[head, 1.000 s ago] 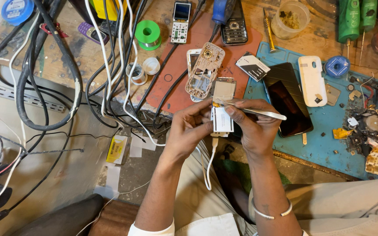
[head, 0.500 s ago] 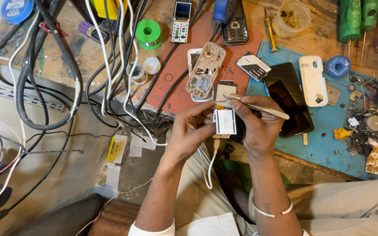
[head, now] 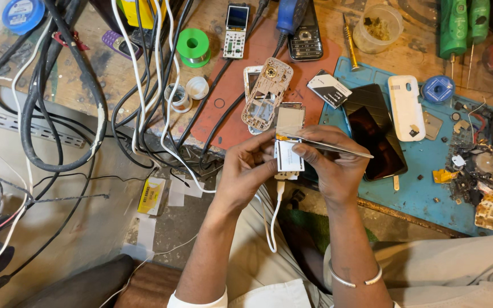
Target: The person repairs a feature phone at a cluttered workbench. They pry open the phone's housing with a spudger, separate the front cover and keypad from the main body, reposition the board and screen assembly, snap the covers back together, and finally use a screwdriver on the phone.
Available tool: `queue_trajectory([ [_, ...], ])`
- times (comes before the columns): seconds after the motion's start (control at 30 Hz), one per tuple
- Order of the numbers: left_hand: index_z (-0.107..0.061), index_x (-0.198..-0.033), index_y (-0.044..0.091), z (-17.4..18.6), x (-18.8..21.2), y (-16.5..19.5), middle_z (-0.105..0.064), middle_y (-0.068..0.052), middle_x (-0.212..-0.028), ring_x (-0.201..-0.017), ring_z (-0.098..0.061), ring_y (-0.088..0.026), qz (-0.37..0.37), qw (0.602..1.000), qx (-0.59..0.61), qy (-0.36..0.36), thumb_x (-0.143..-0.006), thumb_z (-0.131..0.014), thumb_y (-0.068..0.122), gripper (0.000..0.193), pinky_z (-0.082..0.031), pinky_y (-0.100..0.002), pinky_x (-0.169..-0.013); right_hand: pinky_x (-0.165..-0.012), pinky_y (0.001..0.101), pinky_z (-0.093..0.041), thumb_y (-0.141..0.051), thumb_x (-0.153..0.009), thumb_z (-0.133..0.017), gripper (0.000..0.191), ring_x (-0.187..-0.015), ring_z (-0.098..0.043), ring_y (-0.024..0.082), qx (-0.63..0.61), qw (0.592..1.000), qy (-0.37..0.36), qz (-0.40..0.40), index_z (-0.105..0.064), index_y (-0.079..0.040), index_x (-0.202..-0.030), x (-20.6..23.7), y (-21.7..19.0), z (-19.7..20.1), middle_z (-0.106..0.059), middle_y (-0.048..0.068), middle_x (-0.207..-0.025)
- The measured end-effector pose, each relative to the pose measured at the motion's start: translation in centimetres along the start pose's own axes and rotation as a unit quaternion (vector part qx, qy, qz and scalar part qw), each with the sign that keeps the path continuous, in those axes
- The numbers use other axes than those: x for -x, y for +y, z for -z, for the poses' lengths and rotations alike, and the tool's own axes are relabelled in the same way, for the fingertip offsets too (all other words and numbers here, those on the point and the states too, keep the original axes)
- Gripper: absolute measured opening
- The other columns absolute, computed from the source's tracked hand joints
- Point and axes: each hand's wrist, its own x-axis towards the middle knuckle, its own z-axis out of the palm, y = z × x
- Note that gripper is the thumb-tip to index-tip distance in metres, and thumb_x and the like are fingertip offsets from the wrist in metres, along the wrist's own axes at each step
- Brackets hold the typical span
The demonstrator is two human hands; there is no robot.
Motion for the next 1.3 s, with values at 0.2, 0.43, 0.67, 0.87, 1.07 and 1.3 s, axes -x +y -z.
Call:
queue_trajectory([
  [0.2, -0.05, -0.149, -0.01, 0.3, -0.1, -0.4, -0.07, -0.009, -0.115, -0.1, -0.067, -0.011, 0.001, 1.0, 0.0, -0.003, -0.093, -0.069, -0.005, 0.059, -0.055, -0.028, -0.093, -0.097, 0.0314, -0.059, 0.006, -0.085, -0.084, 0.024, -0.106, -0.072, 0.02, -0.021, 1.0, 0.004, 0.01, -0.073, 0.0, -0.106, -0.3, -0.3, -0.5, -0.075, 0.015, -0.111],
  [0.43, -0.051, -0.147, -0.011, 0.4, -0.1, -0.9, -0.069, -0.008, -0.115, -0.099, -0.066, -0.011, -0.001, 1.0, -0.002, -0.004, -0.092, -0.07, -0.006, 0.058, -0.055, -0.028, -0.092, -0.091, 0.0315, -0.06, 0.007, -0.087, -0.082, 0.019, -0.098, -0.073, 0.02, 0.002, 0.999, 0.044, 0.017, -0.073, 0.001, -0.102, 0.0, -0.2, -1.0, -0.076, 0.015, -0.104],
  [0.67, -0.051, -0.147, -0.011, 0.2, -0.3, -1.3, -0.067, -0.006, -0.111, -0.097, -0.063, -0.01, -0.007, 1.0, 0.007, 0.004, -0.092, -0.069, -0.006, 0.058, -0.054, -0.027, -0.089, -0.09, 0.0315, -0.06, 0.004, -0.087, -0.082, 0.017, -0.097, -0.073, 0.019, 0.036, 0.998, 0.052, 0.026, -0.073, 0.001, -0.101, -0.1, -0.6, -1.3, -0.076, 0.015, -0.102],
  [0.87, -0.052, -0.145, -0.01, 0.2, -0.2, -1.3, -0.067, -0.005, -0.108, -0.094, -0.063, -0.009, 0.008, 1.0, -0.023, 0.015, -0.089, -0.07, -0.006, 0.059, -0.055, -0.027, -0.086, -0.093, 0.0319, -0.06, 0.003, -0.09, -0.081, 0.015, -0.1, -0.074, 0.018, 0.028, 0.997, 0.048, 0.05, -0.073, 0.001, -0.102, 0.2, -0.5, -1.4, -0.076, 0.014, -0.103],
  [1.07, -0.055, -0.145, -0.01, -0.1, -0.3, -0.9, -0.067, -0.003, -0.107, -0.093, -0.062, -0.008, 0.0, 0.999, -0.033, -0.003, -0.091, -0.07, -0.005, 0.057, -0.054, -0.026, -0.086, -0.088, 0.0285, -0.059, 0.003, -0.089, -0.081, 0.013, -0.091, -0.073, 0.016, 0.046, 0.995, 0.092, 0.017, -0.073, 0.002, -0.1, 0.2, -0.3, -1.3, -0.077, 0.013, -0.098],
  [1.3, -0.057, -0.144, -0.008, -0.4, -0.4, -0.4, -0.067, -0.002, -0.105, -0.091, -0.061, -0.008, 0.008, 0.999, -0.054, -0.003, -0.09, -0.071, -0.005, 0.056, -0.053, -0.025, -0.085, -0.087, 0.0282, -0.059, 0.002, -0.089, -0.081, 0.013, -0.089, -0.074, 0.016, -0.002, 0.993, 0.118, -0.006, -0.073, 0.001, -0.099, -0.1, 0.1, -1.1, -0.077, 0.013, -0.097],
])
